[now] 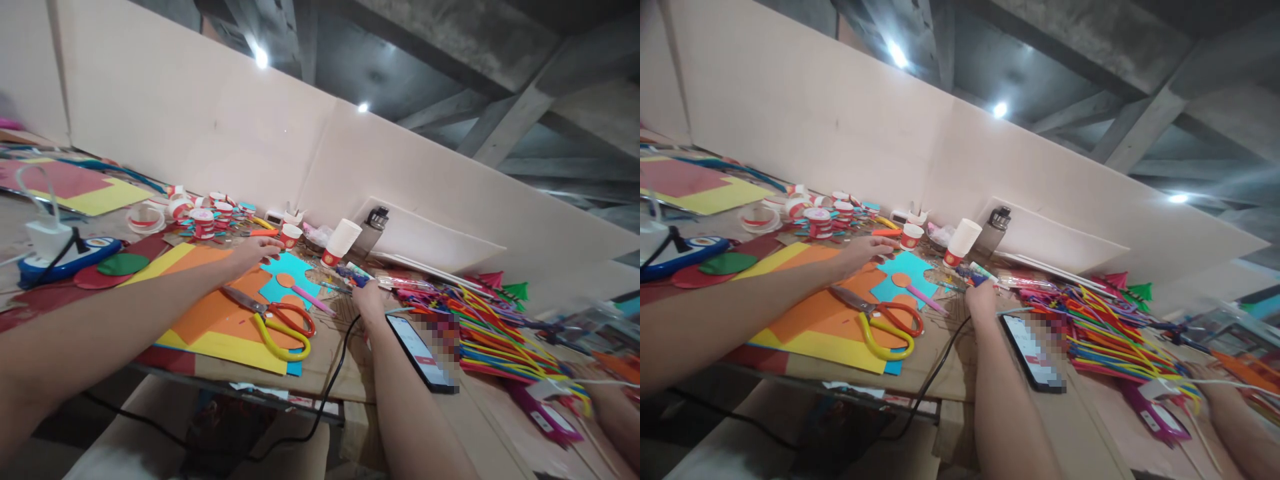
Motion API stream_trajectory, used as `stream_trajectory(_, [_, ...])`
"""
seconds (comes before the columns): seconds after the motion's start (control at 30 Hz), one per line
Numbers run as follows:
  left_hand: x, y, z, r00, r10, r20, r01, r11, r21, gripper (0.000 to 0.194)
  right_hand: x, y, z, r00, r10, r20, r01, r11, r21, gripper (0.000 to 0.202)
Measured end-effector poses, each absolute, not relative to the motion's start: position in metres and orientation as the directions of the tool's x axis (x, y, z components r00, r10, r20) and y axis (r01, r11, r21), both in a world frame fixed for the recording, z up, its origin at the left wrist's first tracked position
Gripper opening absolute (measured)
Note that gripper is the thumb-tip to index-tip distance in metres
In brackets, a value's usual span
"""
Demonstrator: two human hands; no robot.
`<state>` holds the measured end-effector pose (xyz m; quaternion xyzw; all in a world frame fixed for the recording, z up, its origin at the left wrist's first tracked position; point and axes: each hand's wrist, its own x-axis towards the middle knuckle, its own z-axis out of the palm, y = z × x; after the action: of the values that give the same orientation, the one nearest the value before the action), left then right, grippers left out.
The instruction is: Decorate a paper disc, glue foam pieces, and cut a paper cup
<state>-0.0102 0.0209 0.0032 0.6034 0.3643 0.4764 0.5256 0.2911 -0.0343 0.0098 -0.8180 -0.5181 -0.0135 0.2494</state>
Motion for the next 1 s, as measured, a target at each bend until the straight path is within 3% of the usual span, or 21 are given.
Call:
stream_trajectory(0.1, [-0.010,0.023,0.002,0.287,0.942,0.173,-0.036,-0.170,0.985,0.033,0.286,-0.036,0.013,0.520,0.798,0.303,0.784,-0.306,-0.540,0.045])
stream_trajectory(0.3, [-0.009,0.025,-0.001,0.322,0.932,0.169,-0.075,-0.153,0.985,0.033,0.279,-0.036,0.019,0.563,0.742,0.363,0.622,-0.092,-0.777,0.042])
stream_trajectory(0.5, [-0.008,0.022,0.000,0.339,0.929,0.148,-0.122,-0.113,0.986,0.029,0.282,-0.030,0.015,0.629,0.741,0.238,0.331,0.022,-0.943,0.023])
stream_trajectory(0.63, [-0.006,0.020,0.002,0.342,0.932,0.122,-0.176,-0.064,0.982,0.023,0.262,-0.040,0.021,0.555,0.804,0.215,0.205,0.119,-0.972,0.028])
stream_trajectory(0.73, [-0.005,0.019,0.001,0.320,0.941,0.109,-0.231,-0.034,0.972,0.019,0.240,-0.055,0.028,0.352,0.899,0.261,0.107,0.238,-0.965,0.034])
stream_trajectory(0.87, [-0.005,0.019,0.001,0.312,0.944,0.104,-0.328,0.005,0.945,0.016,0.221,-0.071,0.032,0.100,0.929,0.356,0.178,0.335,-0.925,0.035])
stream_trajectory(1.0, [-0.003,0.015,0.006,0.318,0.945,0.076,-0.388,0.057,0.920,0.015,0.216,-0.077,0.032,0.062,0.921,0.384,0.345,0.342,-0.874,0.030])
